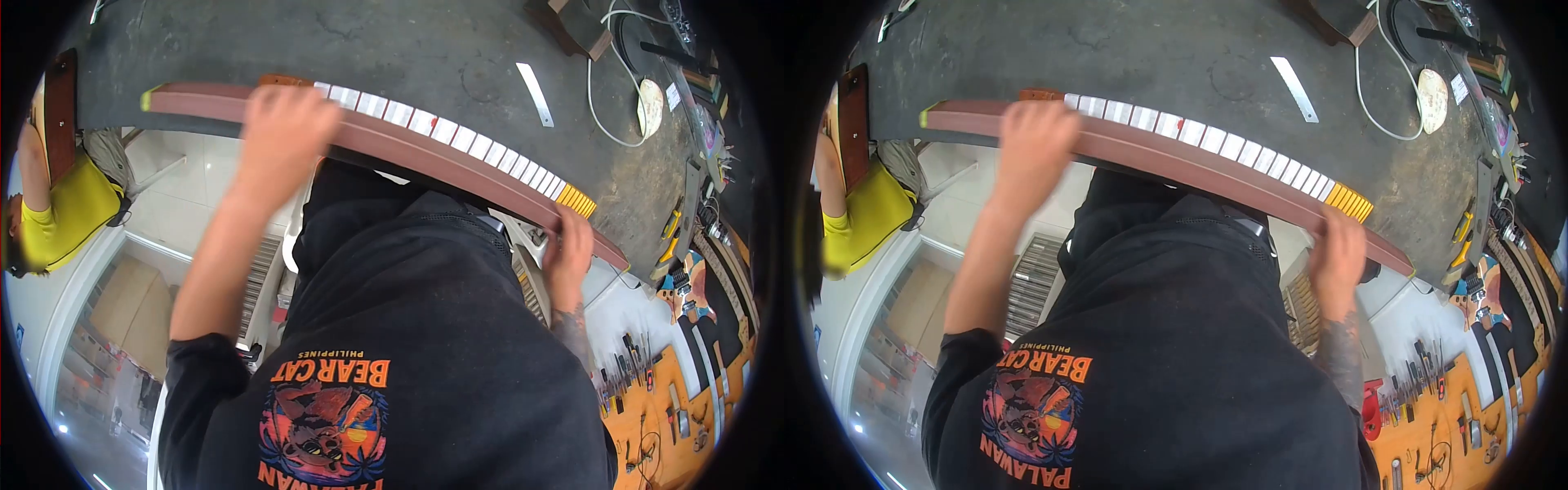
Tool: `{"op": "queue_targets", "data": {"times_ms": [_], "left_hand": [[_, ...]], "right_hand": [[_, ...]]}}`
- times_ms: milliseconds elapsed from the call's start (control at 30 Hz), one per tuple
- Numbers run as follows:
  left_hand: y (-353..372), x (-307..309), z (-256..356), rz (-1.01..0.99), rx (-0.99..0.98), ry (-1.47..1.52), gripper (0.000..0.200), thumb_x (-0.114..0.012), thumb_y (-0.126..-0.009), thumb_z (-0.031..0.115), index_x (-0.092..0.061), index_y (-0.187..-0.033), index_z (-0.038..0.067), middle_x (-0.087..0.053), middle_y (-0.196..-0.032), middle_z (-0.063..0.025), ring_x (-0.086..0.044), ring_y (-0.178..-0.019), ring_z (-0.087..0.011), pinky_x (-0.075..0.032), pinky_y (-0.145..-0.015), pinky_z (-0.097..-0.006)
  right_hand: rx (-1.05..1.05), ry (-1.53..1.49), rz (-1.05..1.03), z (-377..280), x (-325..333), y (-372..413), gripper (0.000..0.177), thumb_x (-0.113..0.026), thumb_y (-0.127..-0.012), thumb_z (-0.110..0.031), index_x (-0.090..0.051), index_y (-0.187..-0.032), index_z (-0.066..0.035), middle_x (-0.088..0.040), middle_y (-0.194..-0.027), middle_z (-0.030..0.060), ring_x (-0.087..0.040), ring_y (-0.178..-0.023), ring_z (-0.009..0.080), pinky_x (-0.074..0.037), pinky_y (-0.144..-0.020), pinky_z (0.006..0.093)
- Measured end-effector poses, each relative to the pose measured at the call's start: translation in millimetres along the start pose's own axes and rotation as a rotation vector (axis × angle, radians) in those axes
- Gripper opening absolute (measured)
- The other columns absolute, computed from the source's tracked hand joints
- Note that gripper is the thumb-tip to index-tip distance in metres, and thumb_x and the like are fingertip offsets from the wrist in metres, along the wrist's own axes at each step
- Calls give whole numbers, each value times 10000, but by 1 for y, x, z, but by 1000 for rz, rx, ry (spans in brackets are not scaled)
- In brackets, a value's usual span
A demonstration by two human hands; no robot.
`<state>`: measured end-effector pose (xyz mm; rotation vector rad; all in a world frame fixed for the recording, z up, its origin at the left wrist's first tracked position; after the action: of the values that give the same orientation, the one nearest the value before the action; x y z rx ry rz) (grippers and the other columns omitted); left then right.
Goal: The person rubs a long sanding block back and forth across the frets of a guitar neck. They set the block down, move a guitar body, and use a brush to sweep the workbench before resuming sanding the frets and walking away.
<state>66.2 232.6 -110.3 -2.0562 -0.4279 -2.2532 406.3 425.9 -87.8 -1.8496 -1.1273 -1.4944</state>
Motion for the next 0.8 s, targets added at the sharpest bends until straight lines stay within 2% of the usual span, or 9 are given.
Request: {"op": "queue_targets", "data": {"times_ms": [33,133,333,400,500,600,667,733,800], "left_hand": [[-11,10,30,108,-36,90,226,-676,-779,77,-611,-993,109,-613,-1040,-68,-603,-1054,-281,-427,-1014,-491],[-24,11,66,179,-56,199,128,-615,-842,111,-612,-969,118,-630,-1011,-61,-617,-1014,-274,-447,-993,-482],[29,6,-53,131,56,40,298,-658,-797,71,-622,-1090,112,-615,-1099,-71,-588,-1079,-303,-417,-1053,-515],[31,11,-65,77,43,31,322,-657,-794,62,-628,-1112,106,-616,-1106,-72,-588,-1087,-306,-407,-1073,-525],[-1,-2,4,-19,-39,66,259,-655,-804,79,-636,-1063,97,-644,-1078,-78,-612,-1060,-295,-402,-1091,-536],[-30,11,82,189,-149,273,143,-600,-853,105,-611,-996,115,-637,-1022,-70,-617,-1022,-282,-462,-1058,-506],[-26,10,72,163,-118,227,155,-596,-861,119,-613,-1015,111,-642,-1049,-73,-616,-1033,-281,-454,-1069,-491],[-6,1,17,-35,-35,134,232,-623,-837,86,-629,-1068,102,-645,-1073,-78,-614,-1057,-286,-444,-1063,-493],[21,4,-48,84,0,28,330,-658,-796,39,-635,-1121,93,-640,-1073,-83,-610,-1076,-300,-428,-1055,-486]], "right_hand": [[-36,-22,-28,22,9,12,505,-665,-802,95,-657,-1290,-34,-687,-1180,161,-646,-1086,370,-509,-1002,479],[-43,-19,3,61,20,33,534,-690,-782,83,-640,-1304,-13,-683,-1189,181,-644,-1093,381,-512,-997,479],[112,-92,35,-69,-7,-40,489,-714,-788,51,-657,-1269,-17,-689,-1184,175,-655,-1059,364,-522,-931,463],[100,-87,37,-63,-6,-36,475,-711,-791,52,-663,-1258,-16,-694,-1171,170,-658,-1048,360,-524,-926,464],[-49,-44,-53,4,4,-2,486,-682,-797,75,-669,-1273,-23,-705,-1152,161,-667,-1058,357,-529,-941,460],[-82,12,-33,64,26,32,480,-658,-807,94,-662,-1277,3,-686,-1207,189,-653,-1102,387,-526,-979,462],[-68,-4,-49,66,18,36,483,-652,-806,101,-658,-1281,11,-688,-1200,191,-651,-1106,386,-527,-981,467],[-11,-48,-19,15,5,6,458,-666,-816,74,-659,-1270,13,-688,-1183,197,-650,-1095,389,-529,-965,462],[94,-54,51,-47,-4,-30,439,-680,-820,52,-659,-1257,8,-691,-1163,180,-652,-1069,370,-530,-940,457]]}}
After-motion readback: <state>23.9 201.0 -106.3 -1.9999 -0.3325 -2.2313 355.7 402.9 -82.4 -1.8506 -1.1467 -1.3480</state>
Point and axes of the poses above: each hand's wrist, its own y-axis away from the middle knuckle, its own x-axis out of the back of the hand, z = x × y, the point moved 8 cm from there along -y, towards the middle knuckle
